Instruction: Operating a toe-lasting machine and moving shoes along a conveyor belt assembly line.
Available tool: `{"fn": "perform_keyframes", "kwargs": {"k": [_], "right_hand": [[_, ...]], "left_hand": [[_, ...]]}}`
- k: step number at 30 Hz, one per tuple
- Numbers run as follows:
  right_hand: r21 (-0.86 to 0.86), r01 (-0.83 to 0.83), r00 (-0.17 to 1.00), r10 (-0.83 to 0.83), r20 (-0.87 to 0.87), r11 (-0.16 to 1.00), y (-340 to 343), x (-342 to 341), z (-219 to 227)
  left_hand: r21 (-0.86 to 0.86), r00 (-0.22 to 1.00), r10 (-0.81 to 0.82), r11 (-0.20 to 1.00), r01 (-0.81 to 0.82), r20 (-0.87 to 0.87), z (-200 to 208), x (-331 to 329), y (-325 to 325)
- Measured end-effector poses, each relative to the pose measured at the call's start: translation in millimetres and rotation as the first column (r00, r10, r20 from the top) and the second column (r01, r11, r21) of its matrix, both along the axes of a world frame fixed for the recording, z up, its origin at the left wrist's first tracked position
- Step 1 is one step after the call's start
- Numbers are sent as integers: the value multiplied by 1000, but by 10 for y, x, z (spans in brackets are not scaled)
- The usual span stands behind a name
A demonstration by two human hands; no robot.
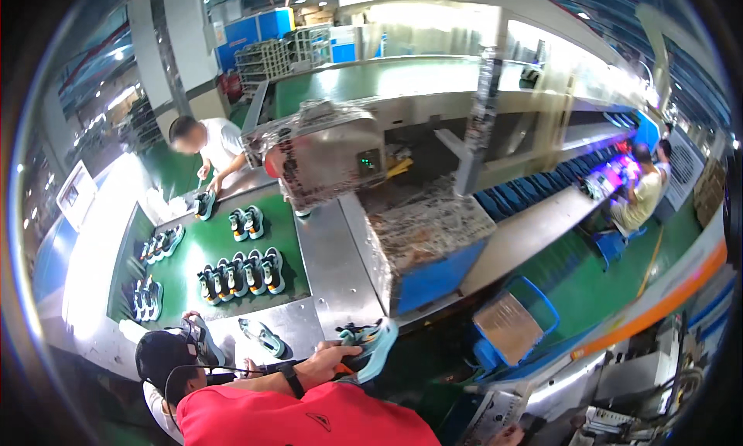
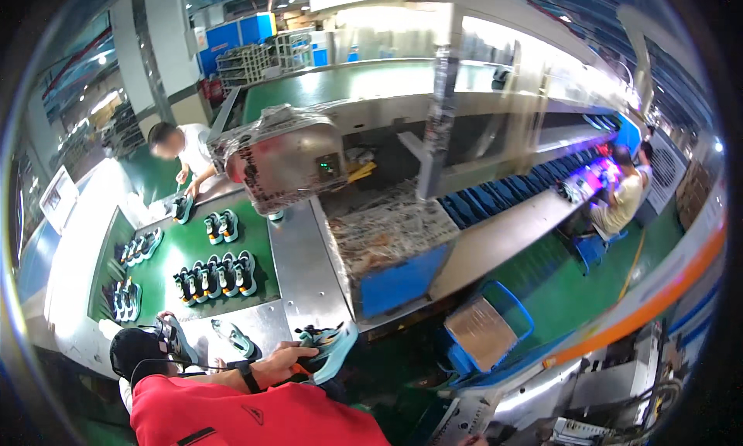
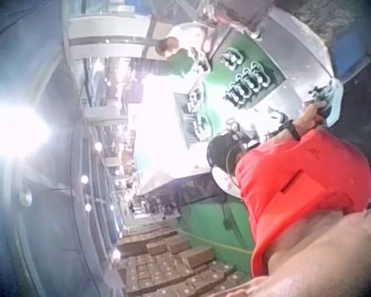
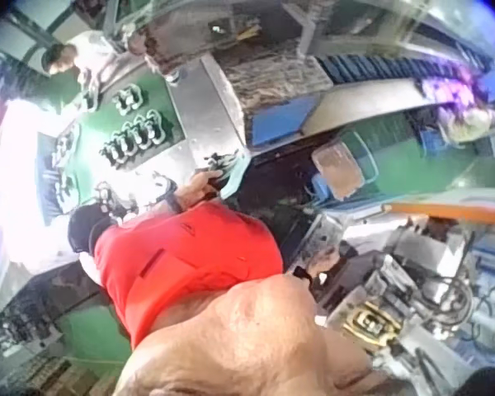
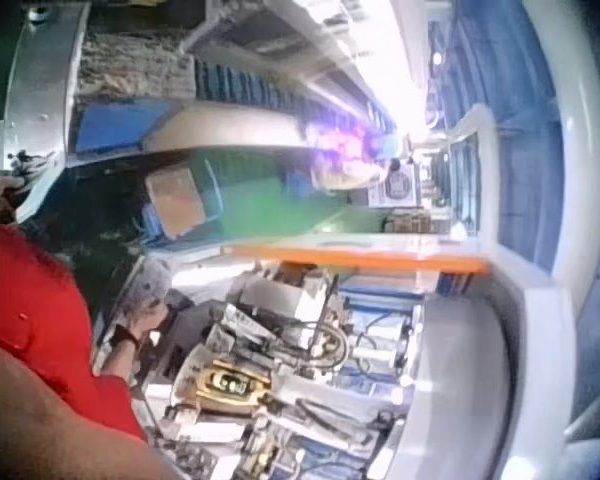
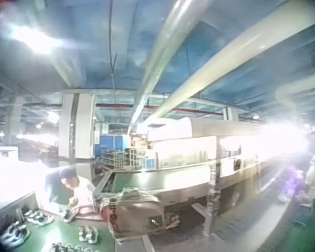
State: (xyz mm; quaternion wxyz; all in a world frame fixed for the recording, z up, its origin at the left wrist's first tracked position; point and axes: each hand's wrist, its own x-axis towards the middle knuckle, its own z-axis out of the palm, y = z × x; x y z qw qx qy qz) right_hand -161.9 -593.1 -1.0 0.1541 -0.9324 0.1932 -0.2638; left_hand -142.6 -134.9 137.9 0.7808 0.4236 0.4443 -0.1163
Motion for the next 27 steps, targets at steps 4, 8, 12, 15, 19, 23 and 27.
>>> {"fn": "perform_keyframes", "kwargs": {"k": [4, 8, 12, 15, 19, 23, 27], "right_hand": [[52, -123, 975, 110, 195, 991, 463, 1048, 885], [208, -466, 875, 414, 250, 860, 1470, 2300, 1476], [21, -649, 755, 640, 143, 760, 2422, 3464, 1880], [-97, -604, 796, 594, -114, 791, 2661, 4290, 1662], [-98, -518, 825, 466, -318, 850, 2635, 4972, 1360], [-203, -449, 821, 313, -477, 870, 2786, 5045, 1458], [-571, -496, 867, 398, -298, 654, 1819, 5108, 1272]], "left_hand": [[23, 969, 247, 969, -247, 0, -647, -22, 922], [79, 898, 411, 901, -427, 160, -1451, 285, 2049], [188, 803, 489, 801, -568, 341, -1997, 888, 3264], [282, 790, 565, 738, -613, 238, -1884, 1502, 4046], [612, 794, 466, 513, -602, 391, -2519, 1935, 5485], [762, 875, 341, 444, -472, 343, -2448, 2200, 5865], [484, 843, 184, 748, -453, 505, -2241, 2577, 5218]]}}
